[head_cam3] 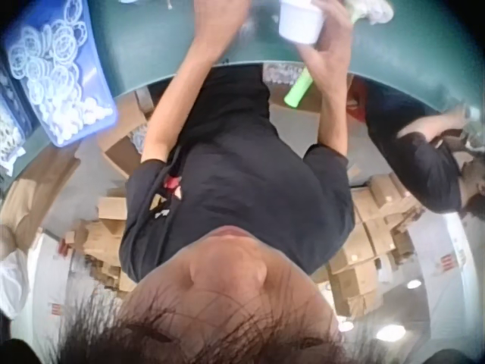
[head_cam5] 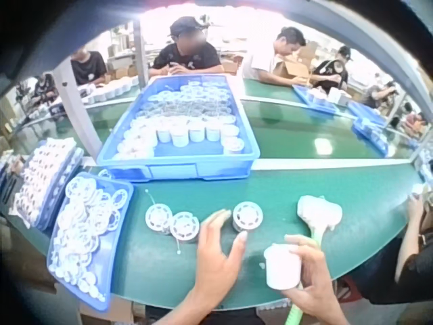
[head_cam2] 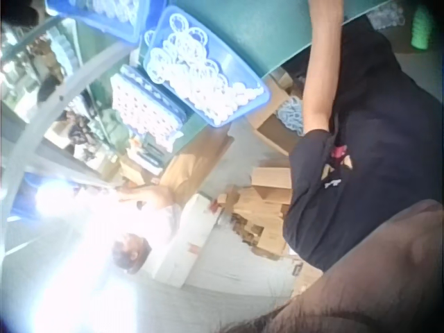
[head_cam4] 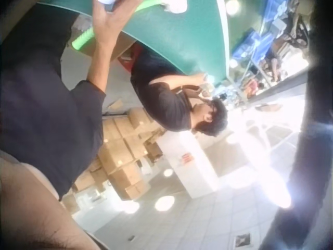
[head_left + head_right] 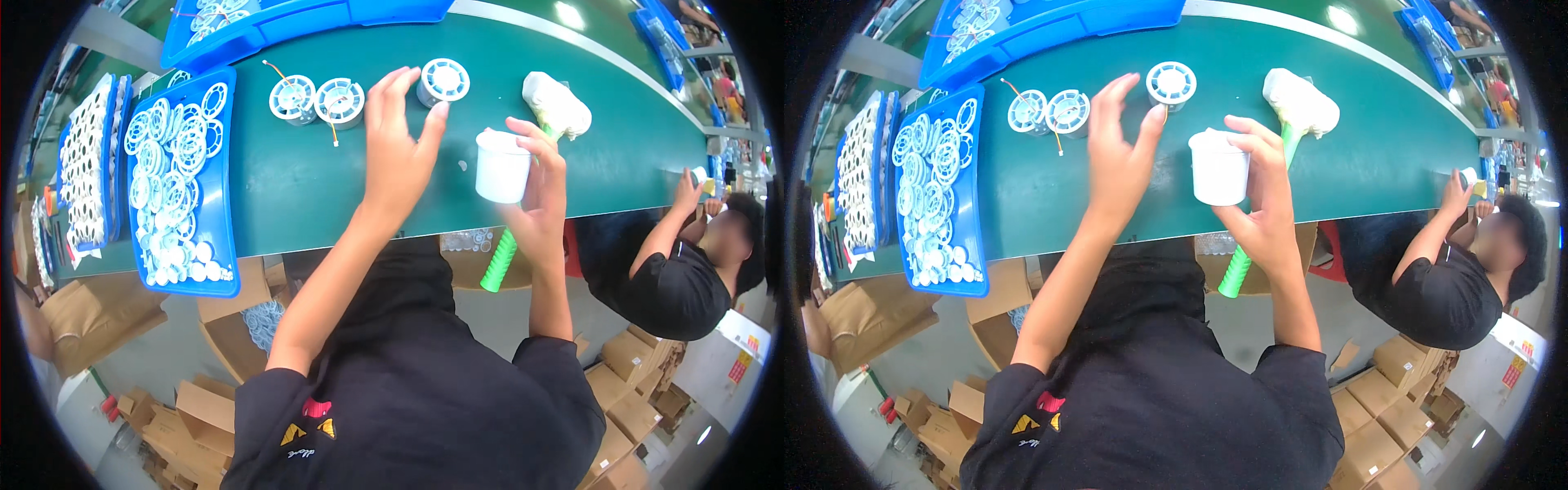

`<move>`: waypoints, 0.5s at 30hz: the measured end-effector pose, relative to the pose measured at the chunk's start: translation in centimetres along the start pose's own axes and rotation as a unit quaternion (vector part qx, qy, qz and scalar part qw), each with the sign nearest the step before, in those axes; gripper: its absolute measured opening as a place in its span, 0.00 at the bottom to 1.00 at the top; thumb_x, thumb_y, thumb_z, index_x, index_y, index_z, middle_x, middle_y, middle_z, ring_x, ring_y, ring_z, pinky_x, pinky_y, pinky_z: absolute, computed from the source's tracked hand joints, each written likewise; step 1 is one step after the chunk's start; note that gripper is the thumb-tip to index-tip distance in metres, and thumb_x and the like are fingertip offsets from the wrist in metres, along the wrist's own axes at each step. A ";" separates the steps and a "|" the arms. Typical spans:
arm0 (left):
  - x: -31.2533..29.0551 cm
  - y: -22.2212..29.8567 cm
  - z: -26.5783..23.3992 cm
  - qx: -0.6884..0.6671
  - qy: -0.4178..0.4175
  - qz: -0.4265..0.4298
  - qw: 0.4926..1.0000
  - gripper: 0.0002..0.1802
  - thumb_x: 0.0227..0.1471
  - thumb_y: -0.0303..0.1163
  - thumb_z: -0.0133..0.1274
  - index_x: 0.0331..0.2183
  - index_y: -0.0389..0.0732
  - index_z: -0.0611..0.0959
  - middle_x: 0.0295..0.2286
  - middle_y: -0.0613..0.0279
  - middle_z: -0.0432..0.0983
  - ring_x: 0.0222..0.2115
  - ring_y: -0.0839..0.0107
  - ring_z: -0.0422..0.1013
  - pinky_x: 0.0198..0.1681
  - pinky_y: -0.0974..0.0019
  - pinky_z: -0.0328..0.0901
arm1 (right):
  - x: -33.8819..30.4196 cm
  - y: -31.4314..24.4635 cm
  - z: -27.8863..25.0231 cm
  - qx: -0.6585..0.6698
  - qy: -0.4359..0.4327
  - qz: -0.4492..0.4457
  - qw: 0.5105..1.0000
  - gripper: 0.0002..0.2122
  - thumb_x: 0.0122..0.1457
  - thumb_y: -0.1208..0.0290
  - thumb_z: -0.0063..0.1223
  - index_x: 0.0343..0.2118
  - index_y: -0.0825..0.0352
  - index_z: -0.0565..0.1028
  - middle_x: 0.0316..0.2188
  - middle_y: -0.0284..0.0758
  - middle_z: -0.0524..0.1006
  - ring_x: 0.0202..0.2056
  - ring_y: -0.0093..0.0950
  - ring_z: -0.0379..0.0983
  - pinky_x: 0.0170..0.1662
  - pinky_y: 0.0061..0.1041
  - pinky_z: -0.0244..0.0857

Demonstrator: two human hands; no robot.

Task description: Assemble electronic components by placing a circular plastic part into a housing and tapping it into place using a rubber mallet.

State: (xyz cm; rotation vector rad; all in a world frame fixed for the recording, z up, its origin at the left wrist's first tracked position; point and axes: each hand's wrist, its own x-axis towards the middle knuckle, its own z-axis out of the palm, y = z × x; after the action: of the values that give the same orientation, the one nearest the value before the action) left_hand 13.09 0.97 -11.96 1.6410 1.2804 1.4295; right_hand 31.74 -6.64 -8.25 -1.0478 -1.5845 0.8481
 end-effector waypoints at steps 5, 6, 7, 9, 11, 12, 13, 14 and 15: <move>-2.8 3.8 -3.3 -0.089 -0.120 0.058 0.987 0.24 0.61 0.31 0.62 0.57 0.37 0.79 0.56 0.50 0.76 0.56 0.57 0.73 0.55 0.57 0.70 | -0.3 -0.7 0.7 -0.014 -0.004 0.013 1.000 0.34 0.54 0.89 0.57 0.67 0.67 0.65 0.68 0.45 0.61 0.66 0.38 0.67 0.66 0.37 0.66; -3.3 4.0 -3.0 -0.102 -0.147 0.057 0.982 0.25 0.60 0.29 0.62 0.58 0.37 0.79 0.56 0.50 0.76 0.55 0.58 0.74 0.54 0.58 0.72 | -0.3 -0.9 1.0 -0.022 0.001 0.012 1.000 0.34 0.56 0.88 0.56 0.68 0.68 0.65 0.68 0.44 0.61 0.65 0.37 0.68 0.66 0.37 0.65; -3.7 4.2 -2.3 -0.141 -0.129 0.026 0.981 0.24 0.59 0.24 0.63 0.56 0.36 0.79 0.54 0.51 0.76 0.53 0.59 0.75 0.51 0.60 0.74 | -0.3 -1.1 1.6 -0.020 -0.005 0.009 1.000 0.34 0.56 0.88 0.56 0.68 0.68 0.65 0.68 0.44 0.61 0.65 0.37 0.68 0.66 0.37 0.65; -4.2 3.9 -1.1 -0.168 -0.105 0.001 0.980 0.22 0.59 0.24 0.63 0.55 0.36 0.79 0.53 0.51 0.76 0.53 0.60 0.75 0.51 0.60 0.75 | -0.4 -1.3 2.7 0.057 0.131 0.043 0.989 0.32 0.58 0.87 0.53 0.68 0.72 0.64 0.68 0.43 0.64 0.64 0.36 0.69 0.67 0.38 0.65; -4.6 4.4 -0.7 -0.195 -0.077 -0.022 0.978 0.19 0.58 0.23 0.64 0.51 0.36 0.79 0.50 0.53 0.77 0.52 0.61 0.75 0.50 0.60 0.75 | -0.7 -1.6 3.3 0.068 0.176 0.060 0.980 0.29 0.62 0.84 0.48 0.68 0.75 0.63 0.67 0.44 0.66 0.63 0.35 0.70 0.66 0.37 0.65; -4.6 4.6 -0.8 -0.196 -0.076 -0.022 0.977 0.19 0.58 0.23 0.64 0.51 0.36 0.79 0.50 0.53 0.77 0.52 0.61 0.75 0.50 0.60 0.75 | -0.6 -2.1 3.4 0.068 0.186 0.081 0.977 0.29 0.62 0.83 0.44 0.68 0.75 0.63 0.66 0.46 0.67 0.64 0.36 0.69 0.66 0.37 0.64; -4.8 4.9 -0.9 -0.188 -0.062 -0.011 0.980 0.20 0.58 0.23 0.65 0.51 0.36 0.79 0.50 0.53 0.77 0.51 0.61 0.75 0.49 0.60 0.75 | -0.8 -2.5 3.6 0.067 0.198 0.104 0.972 0.29 0.61 0.81 0.41 0.68 0.76 0.64 0.65 0.49 0.68 0.66 0.37 0.67 0.67 0.37 0.62; -4.9 5.2 -1.0 -0.179 -0.049 -0.001 0.983 0.20 0.57 0.23 0.65 0.51 0.36 0.79 0.50 0.53 0.77 0.50 0.61 0.75 0.48 0.61 0.74 | -1.0 -2.8 3.7 0.064 0.200 0.106 0.972 0.29 0.61 0.81 0.41 0.68 0.76 0.64 0.65 0.49 0.68 0.66 0.37 0.67 0.67 0.37 0.62; -5.1 5.3 -1.2 -0.181 -0.050 -0.003 0.982 0.20 0.57 0.23 0.65 0.51 0.36 0.79 0.50 0.53 0.77 0.50 0.61 0.75 0.48 0.61 0.74 | -1.2 -3.0 3.9 0.158 0.201 0.097 0.962 0.28 0.63 0.78 0.42 0.68 0.76 0.64 0.65 0.49 0.69 0.65 0.37 0.67 0.67 0.36 0.62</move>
State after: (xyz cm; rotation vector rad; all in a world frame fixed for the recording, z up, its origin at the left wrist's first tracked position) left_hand 13.62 -5.79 -8.86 1.4403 0.9051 1.4559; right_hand 27.49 -8.93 -6.92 -1.0710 -0.9811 0.9165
